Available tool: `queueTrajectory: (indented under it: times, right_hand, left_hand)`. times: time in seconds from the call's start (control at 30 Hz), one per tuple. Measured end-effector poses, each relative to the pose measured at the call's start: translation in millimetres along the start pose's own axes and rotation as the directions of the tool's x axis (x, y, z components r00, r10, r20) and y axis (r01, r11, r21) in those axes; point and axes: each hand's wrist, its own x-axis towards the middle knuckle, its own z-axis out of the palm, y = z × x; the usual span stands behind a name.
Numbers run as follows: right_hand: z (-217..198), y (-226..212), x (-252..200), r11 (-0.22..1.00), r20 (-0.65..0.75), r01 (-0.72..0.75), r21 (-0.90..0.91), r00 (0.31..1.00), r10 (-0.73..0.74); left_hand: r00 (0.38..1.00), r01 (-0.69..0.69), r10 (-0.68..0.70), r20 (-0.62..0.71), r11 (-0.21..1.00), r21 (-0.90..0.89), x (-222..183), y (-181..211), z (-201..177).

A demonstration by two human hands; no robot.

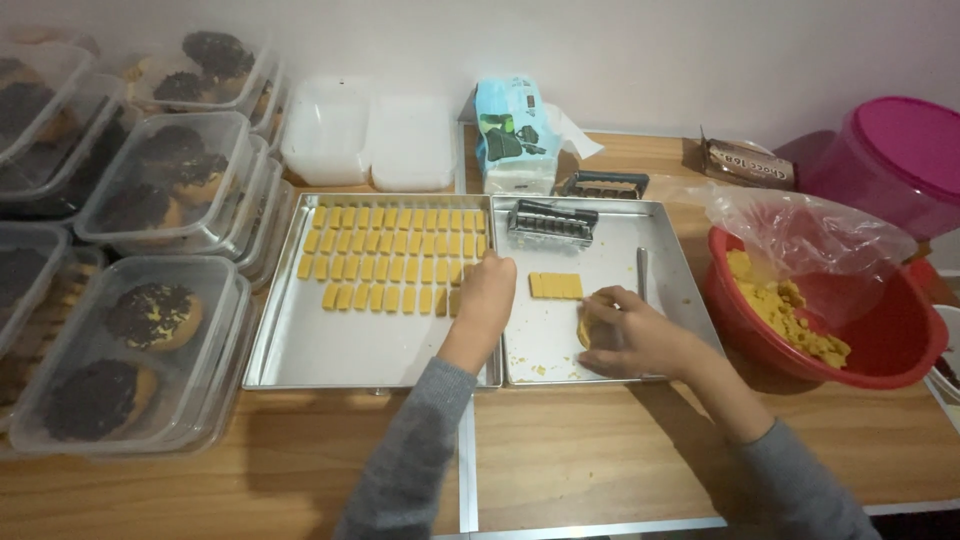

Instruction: The person is manually shaping yellow dough into small rectangular strips using their hands and a small tool, then arranging them neatly on a baking tray.

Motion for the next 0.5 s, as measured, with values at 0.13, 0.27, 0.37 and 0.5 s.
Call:
queueTrajectory:
  times: [0.13,0.27,0.37,0.5]
  right_hand:
    - [23.1,-0.4,8.0,0.989,-0.057,-0.063,-0.136,0.997,0.056]
    - [26.5,-6.4,7.5,0.993,-0.148,-0.080,-0.087,0.987,0.067]
    - [32.4,-14.2,7.6,0.996,-0.213,-0.058,-0.073,0.976,0.041]
    - [27.2,-15.0,3.4,0.994,-0.313,-0.043,-0.105,0.950,0.008]
  left_hand:
    - [1.000,0.011,-0.011,0.003,1.000,-0.007,-4.2,3.6,-6.4]
    - [1.000,0.007,-0.007,-0.005,1.000,-0.001,-3.7,2.9,-4.9]
    - [1.000,0.002,-0.002,-0.016,1.000,-0.002,-2.4,1.5,-1.6]
    - [1.000,0.001,-0.001,-0.020,1.000,-0.010,-1.5,0.1,-1.7]
